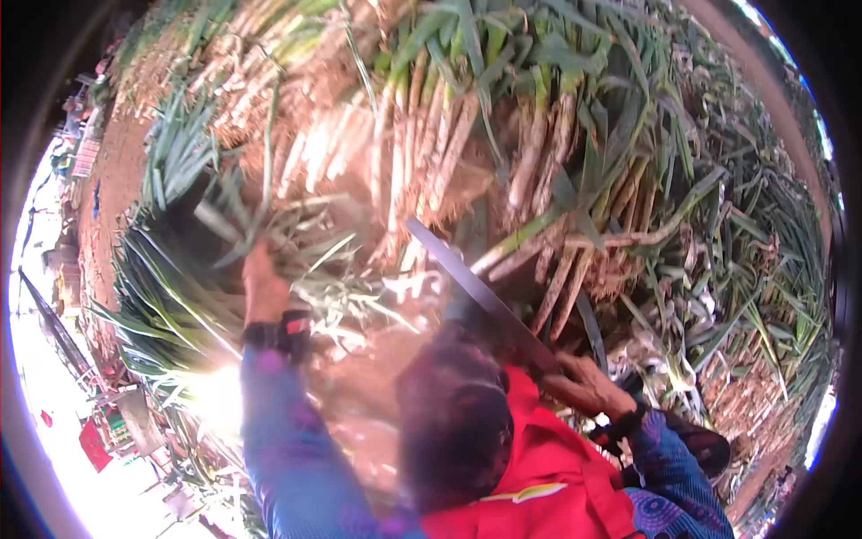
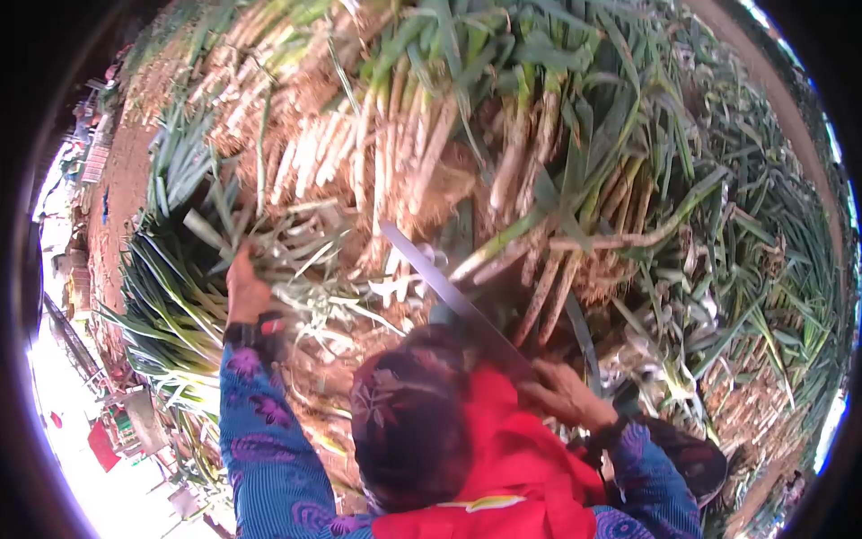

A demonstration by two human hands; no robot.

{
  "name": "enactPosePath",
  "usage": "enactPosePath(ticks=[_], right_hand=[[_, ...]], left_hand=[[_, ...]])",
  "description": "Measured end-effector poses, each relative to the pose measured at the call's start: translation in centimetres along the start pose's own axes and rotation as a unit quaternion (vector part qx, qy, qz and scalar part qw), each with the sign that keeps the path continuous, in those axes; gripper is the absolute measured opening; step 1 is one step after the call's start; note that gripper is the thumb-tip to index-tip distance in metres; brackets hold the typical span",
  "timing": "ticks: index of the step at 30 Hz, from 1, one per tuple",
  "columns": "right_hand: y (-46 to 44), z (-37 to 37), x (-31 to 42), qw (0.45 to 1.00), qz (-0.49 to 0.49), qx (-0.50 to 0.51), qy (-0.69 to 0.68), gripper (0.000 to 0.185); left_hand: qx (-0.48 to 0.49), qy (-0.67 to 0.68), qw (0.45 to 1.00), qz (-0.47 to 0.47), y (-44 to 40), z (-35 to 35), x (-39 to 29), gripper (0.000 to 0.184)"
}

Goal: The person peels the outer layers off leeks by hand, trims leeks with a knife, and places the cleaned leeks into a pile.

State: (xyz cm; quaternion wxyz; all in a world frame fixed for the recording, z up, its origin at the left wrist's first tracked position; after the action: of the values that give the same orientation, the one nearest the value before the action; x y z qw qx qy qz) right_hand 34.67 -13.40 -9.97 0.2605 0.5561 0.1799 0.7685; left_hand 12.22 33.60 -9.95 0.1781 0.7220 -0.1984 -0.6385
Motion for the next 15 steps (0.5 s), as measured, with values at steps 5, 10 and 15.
enactPosePath(ticks=[5,10,15], right_hand=[[3.2,1.9,0.0,0.970,-0.116,0.033,-0.211,0.034],[1.5,4.2,0.8,0.930,-0.096,-0.067,-0.348,0.033],[-5.9,6.8,4.8,0.921,-0.019,-0.130,-0.366,0.025]], left_hand=[[-0.131,0.065,0.981,-0.130,-3.4,13.8,-9.9,0.031],[-0.156,-0.076,0.932,-0.318,-8.2,17.1,-17.8,0.044],[-0.035,-0.283,0.868,-0.406,-11.2,2.9,-15.0,0.041]])
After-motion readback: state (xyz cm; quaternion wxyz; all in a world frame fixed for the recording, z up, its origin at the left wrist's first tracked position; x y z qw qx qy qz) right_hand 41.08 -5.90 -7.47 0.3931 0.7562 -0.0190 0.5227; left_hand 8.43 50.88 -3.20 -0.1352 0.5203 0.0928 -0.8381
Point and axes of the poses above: each hand's wrist, its own y-axis away from the middle knuckle, its own z-axis out of the back of the hand, x = y × z, the point moved 3 cm from there along -y, towards the middle knuckle, and after that the axes turned 7 degrees about y, right-handed, at the moved point
